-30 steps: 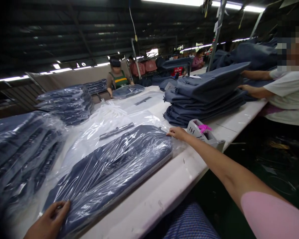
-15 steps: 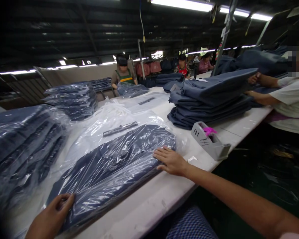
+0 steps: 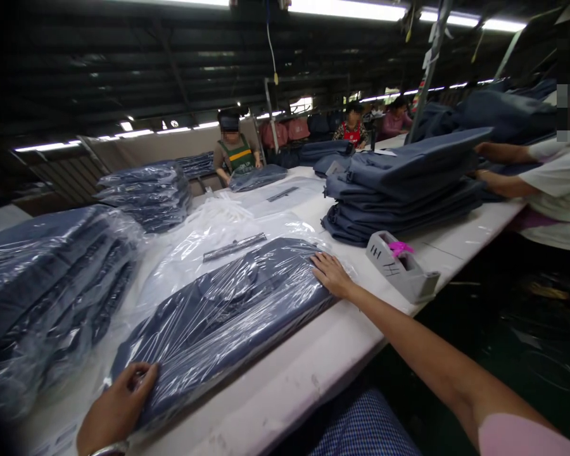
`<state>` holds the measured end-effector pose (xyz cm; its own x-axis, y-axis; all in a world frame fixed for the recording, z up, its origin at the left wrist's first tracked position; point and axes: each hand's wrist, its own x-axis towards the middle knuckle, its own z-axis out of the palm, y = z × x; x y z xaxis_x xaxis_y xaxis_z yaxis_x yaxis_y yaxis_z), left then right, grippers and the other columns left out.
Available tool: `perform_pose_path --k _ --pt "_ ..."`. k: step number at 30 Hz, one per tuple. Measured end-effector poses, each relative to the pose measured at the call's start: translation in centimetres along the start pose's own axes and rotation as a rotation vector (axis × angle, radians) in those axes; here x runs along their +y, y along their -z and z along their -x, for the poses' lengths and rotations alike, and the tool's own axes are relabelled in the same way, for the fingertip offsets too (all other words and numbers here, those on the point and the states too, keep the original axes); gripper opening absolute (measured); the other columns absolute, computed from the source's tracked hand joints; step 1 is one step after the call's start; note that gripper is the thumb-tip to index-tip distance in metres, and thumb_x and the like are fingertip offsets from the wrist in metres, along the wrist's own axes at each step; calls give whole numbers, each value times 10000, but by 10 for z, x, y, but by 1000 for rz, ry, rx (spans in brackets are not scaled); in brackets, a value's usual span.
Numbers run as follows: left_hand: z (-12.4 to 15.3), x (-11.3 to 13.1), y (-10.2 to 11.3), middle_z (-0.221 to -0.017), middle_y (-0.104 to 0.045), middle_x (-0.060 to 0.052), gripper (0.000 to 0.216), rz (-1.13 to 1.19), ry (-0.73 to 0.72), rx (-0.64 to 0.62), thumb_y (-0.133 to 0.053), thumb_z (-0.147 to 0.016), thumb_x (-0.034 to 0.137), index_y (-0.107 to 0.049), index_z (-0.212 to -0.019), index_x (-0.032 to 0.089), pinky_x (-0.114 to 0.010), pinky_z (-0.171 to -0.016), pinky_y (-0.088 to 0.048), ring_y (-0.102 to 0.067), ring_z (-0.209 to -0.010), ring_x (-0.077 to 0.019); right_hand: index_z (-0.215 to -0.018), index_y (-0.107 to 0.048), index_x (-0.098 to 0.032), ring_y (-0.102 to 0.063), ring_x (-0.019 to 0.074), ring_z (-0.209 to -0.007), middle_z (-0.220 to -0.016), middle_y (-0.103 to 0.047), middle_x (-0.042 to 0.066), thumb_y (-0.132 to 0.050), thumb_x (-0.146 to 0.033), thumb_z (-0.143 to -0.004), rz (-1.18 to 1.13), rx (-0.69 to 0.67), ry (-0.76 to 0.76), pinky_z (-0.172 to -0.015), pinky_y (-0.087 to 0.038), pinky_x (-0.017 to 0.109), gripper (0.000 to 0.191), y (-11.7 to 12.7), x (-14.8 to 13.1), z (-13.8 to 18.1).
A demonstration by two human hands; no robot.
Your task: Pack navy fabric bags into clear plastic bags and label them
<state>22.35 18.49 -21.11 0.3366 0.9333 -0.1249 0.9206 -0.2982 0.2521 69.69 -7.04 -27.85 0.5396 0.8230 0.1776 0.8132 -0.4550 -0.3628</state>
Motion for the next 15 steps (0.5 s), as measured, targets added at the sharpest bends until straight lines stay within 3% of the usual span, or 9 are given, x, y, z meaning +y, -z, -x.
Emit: perform_pose_path --k 5,8,12,15 --pt "-3 1 2 -806 -683 -39 517 1 -3 -24 -341 -817 699 -602 -1012 297 -363 -709 -459 -666 -804 -304 -1479 -399 -212 -172 344 -1467 -1584 -266 106 -203 -568 -994 32 40 -103 -1139 -152 635 633 9 0 -6" --pt "-6 1 2 -809 -678 -45 515 -19 -3 -28 -339 -818 699 -602 -1008 299 -370 -721 -461 -665 -826 -312 -1448 -446 -240 -229 320 -1455 -1561 -326 87 -289 -529 -990 43 75 -65 -1143 -198 597 565 29 -2 0" --pt "-7 2 3 -823 -686 -46 512 -14 -23 -38 -338 -820 701 -602 -993 298 -372 -732 -465 -666 -834 -309 -1422 -475 -208 -323 254 -1420 -1493 -448 75 -371 -425 -981 71 247 16 -1174 -225 466 503 72 11 40" --pt "-9 0 2 -802 -691 -42 502 -13 -27 -22 -369 -809 700 -606 -985 294 -380 -724 -473 -672 -808 -311 -1318 -576 -156 -444 280 -1330 -1368 -571 117 -424 -399 -951 131 483 -25 -1141 -290 449 465 107 49 87"
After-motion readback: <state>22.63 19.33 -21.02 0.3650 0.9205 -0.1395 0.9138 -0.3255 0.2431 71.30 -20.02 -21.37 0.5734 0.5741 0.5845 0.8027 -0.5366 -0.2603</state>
